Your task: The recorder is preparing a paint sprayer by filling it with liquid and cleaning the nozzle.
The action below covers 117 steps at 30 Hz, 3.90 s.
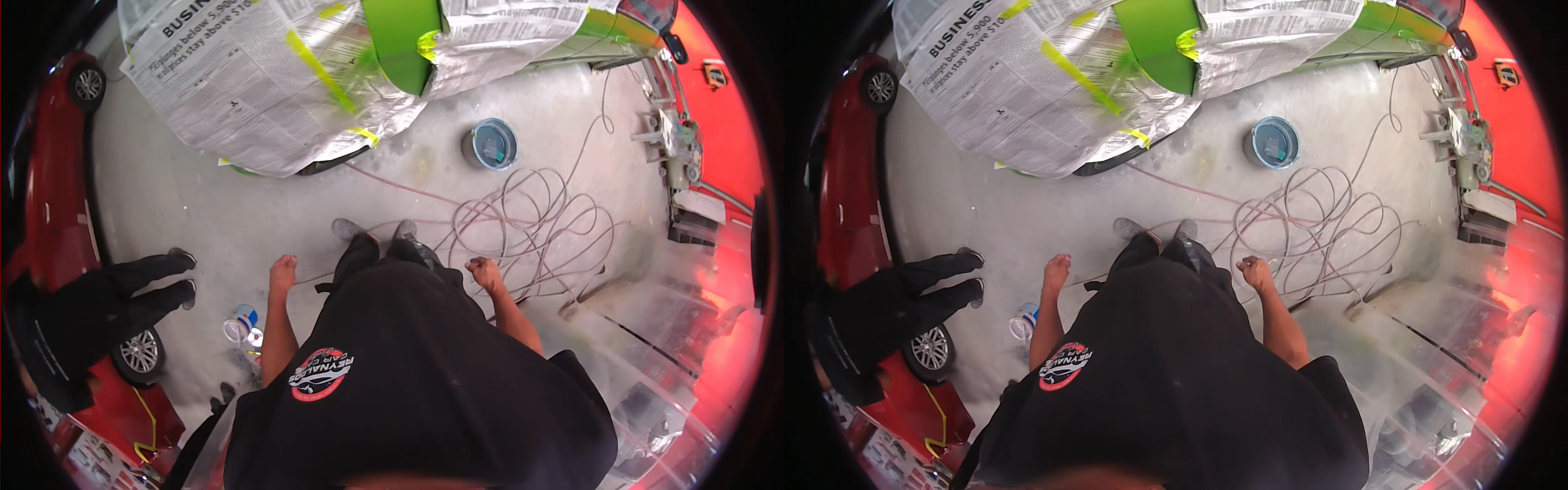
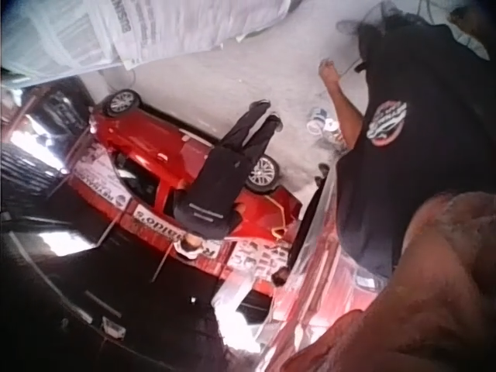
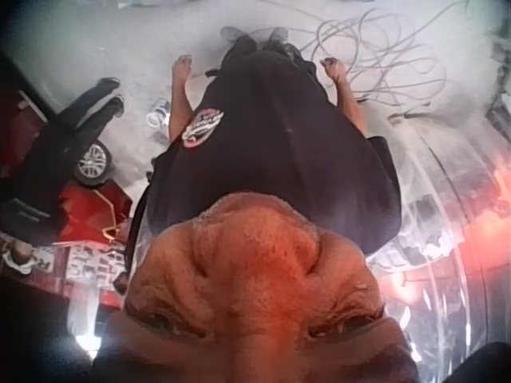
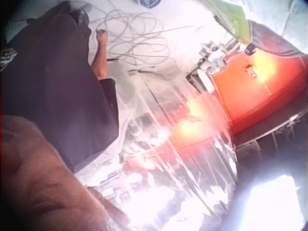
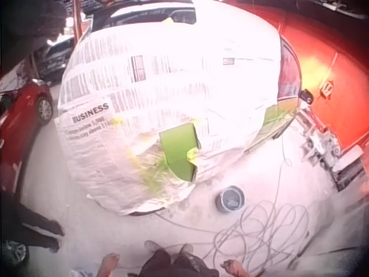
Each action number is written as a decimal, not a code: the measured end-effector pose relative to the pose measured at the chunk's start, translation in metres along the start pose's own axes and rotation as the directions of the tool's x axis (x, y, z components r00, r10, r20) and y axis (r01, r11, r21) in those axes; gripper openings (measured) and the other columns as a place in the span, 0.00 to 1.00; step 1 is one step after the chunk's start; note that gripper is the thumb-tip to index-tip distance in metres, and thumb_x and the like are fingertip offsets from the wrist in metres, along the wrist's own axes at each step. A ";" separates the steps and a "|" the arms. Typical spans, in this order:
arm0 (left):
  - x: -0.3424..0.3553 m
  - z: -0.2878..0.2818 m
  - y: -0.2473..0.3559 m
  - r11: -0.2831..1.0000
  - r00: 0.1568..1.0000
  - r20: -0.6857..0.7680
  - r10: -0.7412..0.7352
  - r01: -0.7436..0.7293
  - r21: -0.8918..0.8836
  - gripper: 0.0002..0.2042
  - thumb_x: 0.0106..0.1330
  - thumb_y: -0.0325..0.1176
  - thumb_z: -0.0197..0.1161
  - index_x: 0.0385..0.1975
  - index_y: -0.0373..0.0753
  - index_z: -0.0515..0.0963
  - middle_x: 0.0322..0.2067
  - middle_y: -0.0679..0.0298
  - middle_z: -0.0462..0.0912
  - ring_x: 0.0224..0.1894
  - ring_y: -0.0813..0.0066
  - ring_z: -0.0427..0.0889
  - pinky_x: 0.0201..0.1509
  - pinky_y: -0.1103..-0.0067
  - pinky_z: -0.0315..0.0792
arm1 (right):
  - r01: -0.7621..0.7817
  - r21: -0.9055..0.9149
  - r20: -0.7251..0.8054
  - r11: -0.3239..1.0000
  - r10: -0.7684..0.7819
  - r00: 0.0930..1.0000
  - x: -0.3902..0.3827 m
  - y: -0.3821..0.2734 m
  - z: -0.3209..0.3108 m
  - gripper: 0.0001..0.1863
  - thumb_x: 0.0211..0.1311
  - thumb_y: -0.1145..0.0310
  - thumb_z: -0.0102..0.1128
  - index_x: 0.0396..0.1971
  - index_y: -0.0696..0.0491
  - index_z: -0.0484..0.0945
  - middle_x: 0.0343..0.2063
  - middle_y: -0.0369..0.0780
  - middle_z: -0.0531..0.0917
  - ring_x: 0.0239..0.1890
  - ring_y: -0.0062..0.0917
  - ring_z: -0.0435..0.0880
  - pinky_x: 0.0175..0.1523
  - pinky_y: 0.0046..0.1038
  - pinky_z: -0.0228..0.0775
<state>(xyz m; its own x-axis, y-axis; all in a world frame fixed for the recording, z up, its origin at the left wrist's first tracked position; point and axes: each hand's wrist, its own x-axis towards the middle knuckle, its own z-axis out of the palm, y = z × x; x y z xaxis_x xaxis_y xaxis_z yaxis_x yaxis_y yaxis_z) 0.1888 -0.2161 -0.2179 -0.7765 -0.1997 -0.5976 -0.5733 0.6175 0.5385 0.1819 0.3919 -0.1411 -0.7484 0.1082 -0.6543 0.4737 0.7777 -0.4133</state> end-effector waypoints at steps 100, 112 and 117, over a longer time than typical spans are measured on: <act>0.044 0.291 0.359 0.491 0.805 0.580 0.128 -0.559 0.668 0.14 0.63 0.38 0.58 0.40 0.36 0.83 0.44 0.47 0.85 0.50 0.48 0.83 0.56 0.60 0.76 | -0.404 0.646 -0.115 0.648 0.605 0.788 -0.140 0.311 -0.006 0.17 0.66 0.61 0.64 0.35 0.63 0.83 0.23 0.39 0.83 0.26 0.23 0.80 0.35 0.30 0.76; 0.113 0.437 0.644 0.466 0.670 0.695 0.261 -0.718 0.517 0.17 0.65 0.43 0.59 0.46 0.38 0.81 0.47 0.47 0.84 0.53 0.51 0.82 0.59 0.63 0.74 | -0.299 0.804 -0.288 0.513 0.777 0.559 -0.028 0.456 -0.167 0.18 0.61 0.58 0.66 0.30 0.61 0.83 0.20 0.39 0.82 0.23 0.23 0.78 0.32 0.33 0.72; 0.130 0.524 0.835 0.410 0.662 0.659 0.357 -0.745 0.527 0.18 0.66 0.42 0.60 0.50 0.40 0.79 0.49 0.47 0.83 0.56 0.51 0.80 0.63 0.64 0.73 | -0.466 0.685 -0.256 0.560 0.784 0.565 -0.012 0.466 -0.245 0.20 0.59 0.54 0.66 0.36 0.59 0.85 0.28 0.48 0.87 0.32 0.38 0.87 0.41 0.37 0.77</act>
<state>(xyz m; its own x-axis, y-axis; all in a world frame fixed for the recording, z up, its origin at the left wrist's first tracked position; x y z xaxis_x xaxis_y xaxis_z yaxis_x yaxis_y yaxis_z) -0.2541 0.6716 -0.1573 -0.5467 0.5892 -0.5950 0.4808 0.8026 0.3531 0.2978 0.9046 -0.1704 -0.1700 0.8299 -0.5314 0.9320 -0.0397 -0.3602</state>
